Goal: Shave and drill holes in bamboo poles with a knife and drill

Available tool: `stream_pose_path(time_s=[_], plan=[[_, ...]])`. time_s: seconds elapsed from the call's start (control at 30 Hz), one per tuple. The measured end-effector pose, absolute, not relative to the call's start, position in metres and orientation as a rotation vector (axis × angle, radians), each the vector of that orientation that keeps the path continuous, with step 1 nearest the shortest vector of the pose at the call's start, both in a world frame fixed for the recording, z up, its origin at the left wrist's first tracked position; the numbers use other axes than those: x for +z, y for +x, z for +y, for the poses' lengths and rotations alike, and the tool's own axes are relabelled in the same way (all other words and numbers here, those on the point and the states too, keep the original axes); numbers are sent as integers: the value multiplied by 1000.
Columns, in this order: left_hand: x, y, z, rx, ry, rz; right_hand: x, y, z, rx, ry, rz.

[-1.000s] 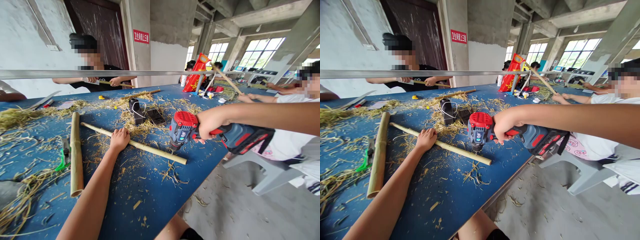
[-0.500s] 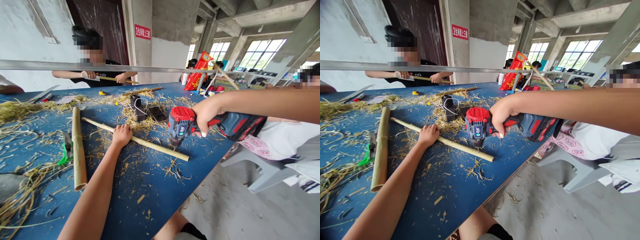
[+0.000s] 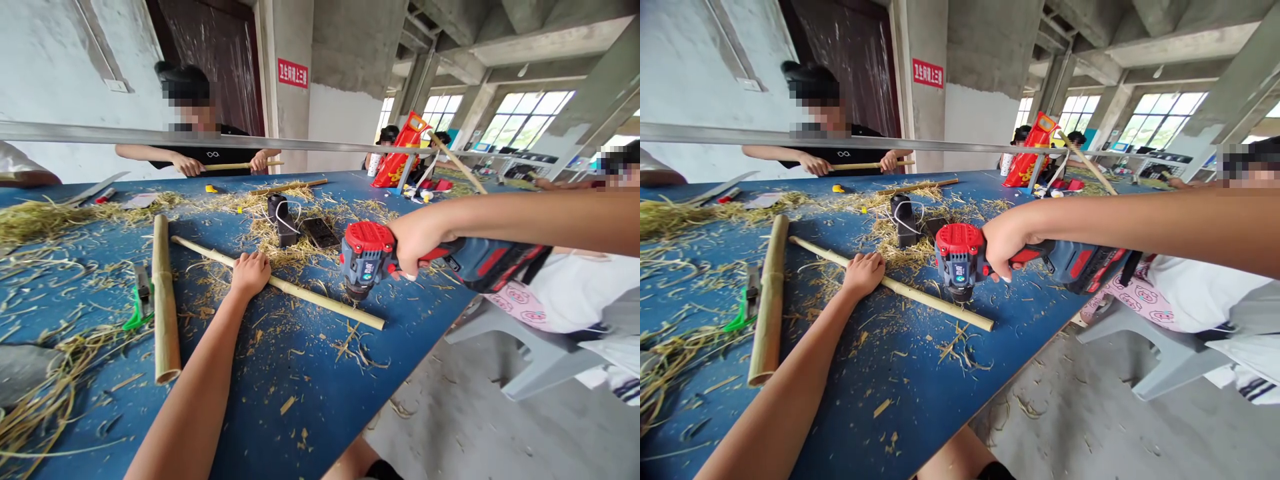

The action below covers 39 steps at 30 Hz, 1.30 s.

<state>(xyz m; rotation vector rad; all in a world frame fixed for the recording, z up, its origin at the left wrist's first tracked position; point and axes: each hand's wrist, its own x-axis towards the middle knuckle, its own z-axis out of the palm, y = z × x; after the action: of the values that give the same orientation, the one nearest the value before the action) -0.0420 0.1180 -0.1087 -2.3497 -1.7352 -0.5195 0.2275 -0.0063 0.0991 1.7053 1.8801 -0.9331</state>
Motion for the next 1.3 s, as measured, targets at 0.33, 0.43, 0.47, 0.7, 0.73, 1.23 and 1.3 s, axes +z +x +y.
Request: stream_pose_path(time_s=[0.33,0.43,0.47,0.7,0.73,1.23,1.3], plan=[[-112,-44,121,-479,-2368,-1712,100,227,-9,-923,1782,1818],[-111,-44,120,-476,-2370,-1707,99,228,-11,-903,1817,1799],[-111,-44,120,-477,-2368,-1708,99,229,-12,-876,1826,1811],[-111,-43,121,-465,-2374,-1706,99,230,-23,-808,1837,1864],[-111,-43,121,-463,-2375,-1706,99,230,-24,-806,1838,1876],[-109,-43,122,-435,-2382,-1706,99,231,-29,-657,1723,1953],[-109,-43,122,-432,-2386,-1704,100,229,-31,-607,1701,1954]])
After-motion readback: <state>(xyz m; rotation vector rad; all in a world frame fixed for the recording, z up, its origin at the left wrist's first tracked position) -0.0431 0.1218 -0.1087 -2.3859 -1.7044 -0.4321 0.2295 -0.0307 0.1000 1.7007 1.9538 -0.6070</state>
